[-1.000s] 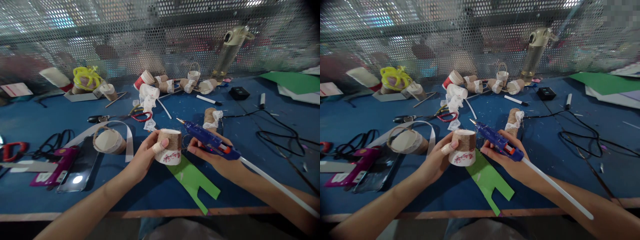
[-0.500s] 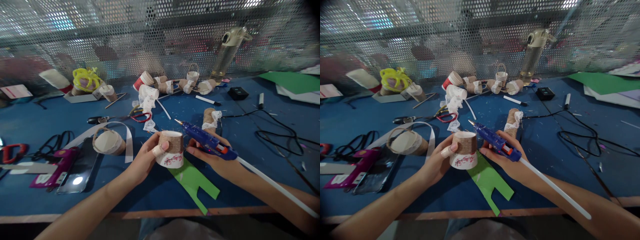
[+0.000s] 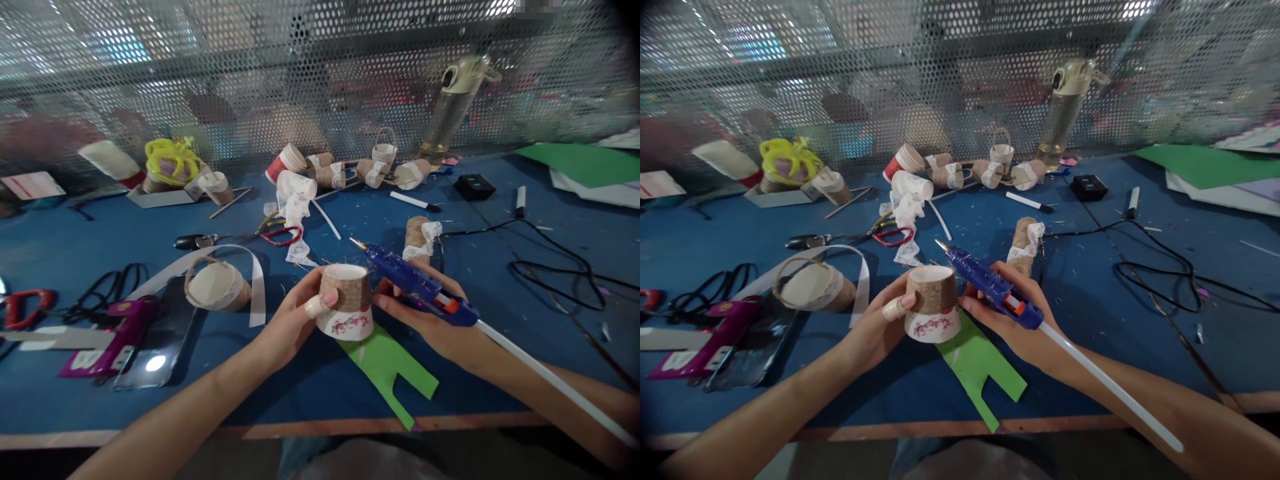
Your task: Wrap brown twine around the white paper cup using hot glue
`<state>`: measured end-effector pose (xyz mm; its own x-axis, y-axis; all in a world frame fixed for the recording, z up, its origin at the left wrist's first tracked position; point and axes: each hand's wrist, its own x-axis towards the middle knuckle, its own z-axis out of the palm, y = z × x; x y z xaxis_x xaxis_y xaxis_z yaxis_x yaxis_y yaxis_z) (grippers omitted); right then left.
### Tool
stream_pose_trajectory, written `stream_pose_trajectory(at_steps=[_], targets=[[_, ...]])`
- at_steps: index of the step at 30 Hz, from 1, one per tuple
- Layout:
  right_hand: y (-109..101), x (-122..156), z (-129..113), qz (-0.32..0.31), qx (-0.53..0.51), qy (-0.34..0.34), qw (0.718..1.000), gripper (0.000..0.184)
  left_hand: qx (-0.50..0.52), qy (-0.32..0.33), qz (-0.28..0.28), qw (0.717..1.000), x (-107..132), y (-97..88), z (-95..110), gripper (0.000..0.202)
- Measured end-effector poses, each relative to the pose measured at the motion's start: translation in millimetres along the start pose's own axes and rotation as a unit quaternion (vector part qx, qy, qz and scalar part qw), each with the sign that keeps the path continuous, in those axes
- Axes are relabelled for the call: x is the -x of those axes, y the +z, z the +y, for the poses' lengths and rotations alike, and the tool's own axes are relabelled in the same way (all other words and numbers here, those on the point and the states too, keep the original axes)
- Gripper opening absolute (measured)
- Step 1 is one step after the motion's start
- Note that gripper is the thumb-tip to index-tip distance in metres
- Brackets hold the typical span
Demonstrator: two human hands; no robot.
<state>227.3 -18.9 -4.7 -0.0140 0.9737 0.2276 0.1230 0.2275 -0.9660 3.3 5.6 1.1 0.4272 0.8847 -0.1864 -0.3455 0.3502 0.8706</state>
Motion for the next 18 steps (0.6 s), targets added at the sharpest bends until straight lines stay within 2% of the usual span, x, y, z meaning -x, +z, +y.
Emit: stream_pose_trajectory(at_steps=[10,18], targets=[[2.8,4.2,9.2,0.012,0.009,-0.025,1.000,0.022,0.035,-0.056,-0.029,0.997,-0.7,-0.1,0.6,0.048],[4.0,5.5,2.2,-0.041,0.007,-0.016,0.999,0.015,0.007,-0.030,0.030,0.999,-0.2,3.2,2.4,0.044]])
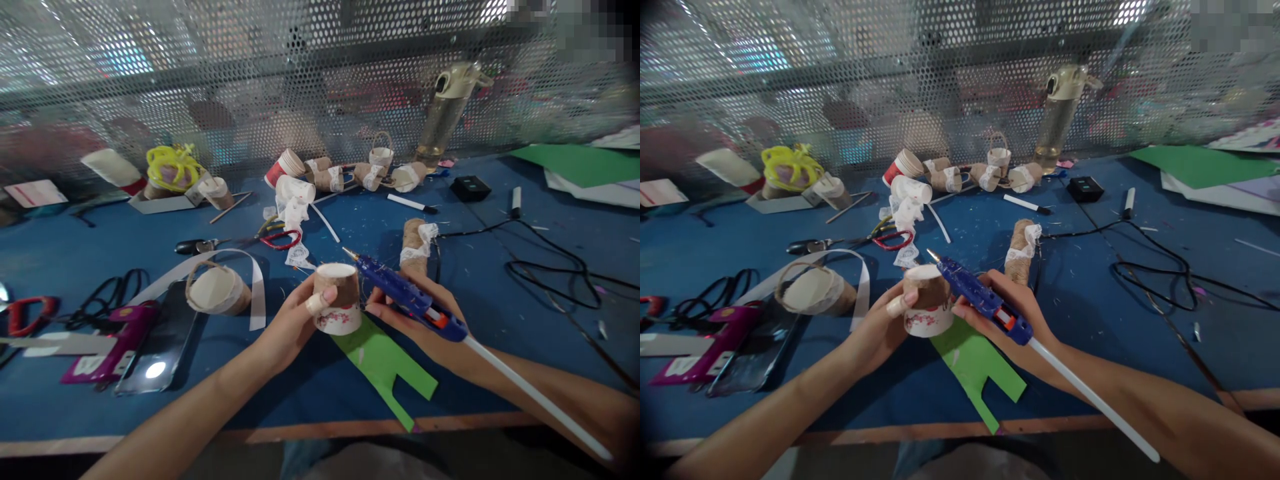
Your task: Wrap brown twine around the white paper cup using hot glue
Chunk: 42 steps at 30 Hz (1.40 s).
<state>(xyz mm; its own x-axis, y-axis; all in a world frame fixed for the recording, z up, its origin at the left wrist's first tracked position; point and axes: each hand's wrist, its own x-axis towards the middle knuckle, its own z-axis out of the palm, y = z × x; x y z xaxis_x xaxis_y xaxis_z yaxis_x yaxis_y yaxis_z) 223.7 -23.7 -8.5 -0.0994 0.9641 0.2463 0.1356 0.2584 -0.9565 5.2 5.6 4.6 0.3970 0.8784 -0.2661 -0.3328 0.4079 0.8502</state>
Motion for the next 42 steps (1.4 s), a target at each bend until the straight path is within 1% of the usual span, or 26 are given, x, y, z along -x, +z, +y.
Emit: stream_pose_trajectory(at_steps=[4,6,8,10,12,14,16,19,22,24,27,33,37,42], targets=[[-1.2,-1.1,4.0,0.014,-0.033,0.012,0.999,0.019,0.007,0.024,0.033,0.999,-0.1,-4.9,6.7,0.051],[-2.4,-1.7,4.4,0.025,-0.031,0.016,0.999,0.021,0.012,0.047,0.042,0.998,-0.8,-7.9,9.2,0.052],[-4.4,-2.3,3.3,0.015,-0.011,0.008,1.000,0.020,0.017,0.067,0.048,0.996,-1.7,-10.1,10.9,0.049],[-6.9,-3.1,1.1,-0.021,0.029,-0.020,0.999,0.017,0.018,0.081,0.053,0.995,-2.4,-11.2,12.2,0.046],[-9.1,-4.1,-1.8,-0.055,0.064,-0.080,0.993,0.019,0.013,0.086,0.057,0.995,-2.2,-11.2,13.6,0.046],[-10.3,-5.3,-4.6,-0.063,0.078,-0.138,0.985,0.025,0.006,0.088,0.055,0.995,-1.4,-10.7,15.0,0.048],[-10.6,-6.0,-6.4,-0.050,0.080,-0.158,0.983,0.026,0.003,0.091,0.049,0.995,-0.4,-10.1,16.1,0.050],[-11.3,-5.4,-6.6,-0.044,0.083,-0.146,0.985,0.017,0.010,0.102,0.048,0.994,0.1,-9.6,16.3,0.052],[-13.6,-3.4,-6.0,-0.072,0.099,-0.131,0.984,0.014,0.013,0.107,0.050,0.993,-0.6,-9.5,15.4,0.054],[-15.1,-2.0,-6.2,-0.087,0.114,-0.118,0.983,0.017,0.011,0.104,0.052,0.993,-0.6,-9.3,14.8,0.055],[-15.9,-1.0,-7.5,-0.093,0.124,-0.105,0.982,0.024,0.005,0.106,0.054,0.993,0.4,-8.4,13.9,0.056],[-15.2,-0.7,-10.0,-0.100,0.147,-0.109,0.978,0.031,-0.015,0.132,0.057,0.990,1.5,-8.2,10.8,0.050],[-15.8,0.8,-9.8,-0.103,0.177,-0.113,0.972,0.033,-0.017,0.142,0.065,0.988,1.0,-8.1,8.9,0.051],[-16.3,-1.0,-9.3,-0.087,0.194,-0.115,0.970,0.033,-0.010,0.140,0.080,0.987,1.4,-6.8,11.3,0.053]])
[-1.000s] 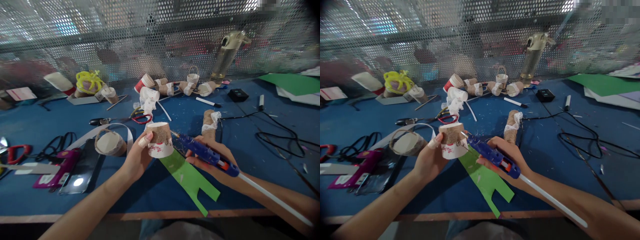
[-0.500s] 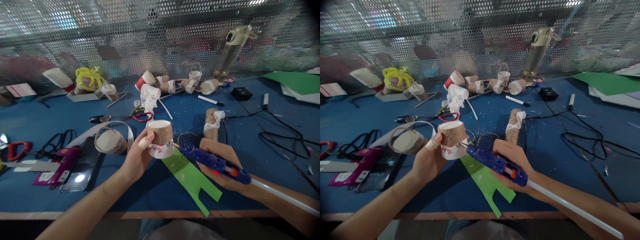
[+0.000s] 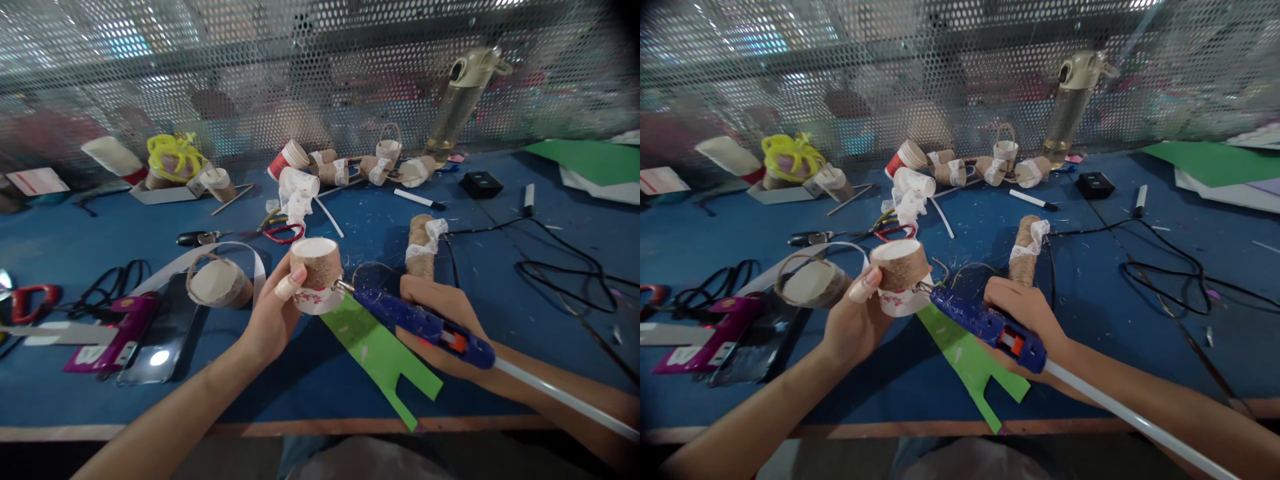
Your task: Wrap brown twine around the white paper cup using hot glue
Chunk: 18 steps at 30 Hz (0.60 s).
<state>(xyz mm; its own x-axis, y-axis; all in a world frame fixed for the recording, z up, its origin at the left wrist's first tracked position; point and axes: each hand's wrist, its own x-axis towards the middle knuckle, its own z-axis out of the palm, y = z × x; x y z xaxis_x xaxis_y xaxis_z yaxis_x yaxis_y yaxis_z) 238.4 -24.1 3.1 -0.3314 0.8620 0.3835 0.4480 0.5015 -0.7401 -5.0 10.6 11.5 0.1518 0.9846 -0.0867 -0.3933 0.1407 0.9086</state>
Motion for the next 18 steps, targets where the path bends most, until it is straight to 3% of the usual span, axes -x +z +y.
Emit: stream_pose_trajectory(at_steps=[11,18], targets=[[1.9,1.8,-2.5,-0.009,-0.001,0.000,1.000,0.032,-0.021,-0.001,-0.002,1.000,0.0,-3.5,-5.9,0.059],[-0.4,-1.0,-6.9,0.003,-0.013,0.012,1.000,0.032,-0.013,0.015,-0.009,1.000,-1.3,-4.8,-5.1,0.043]])
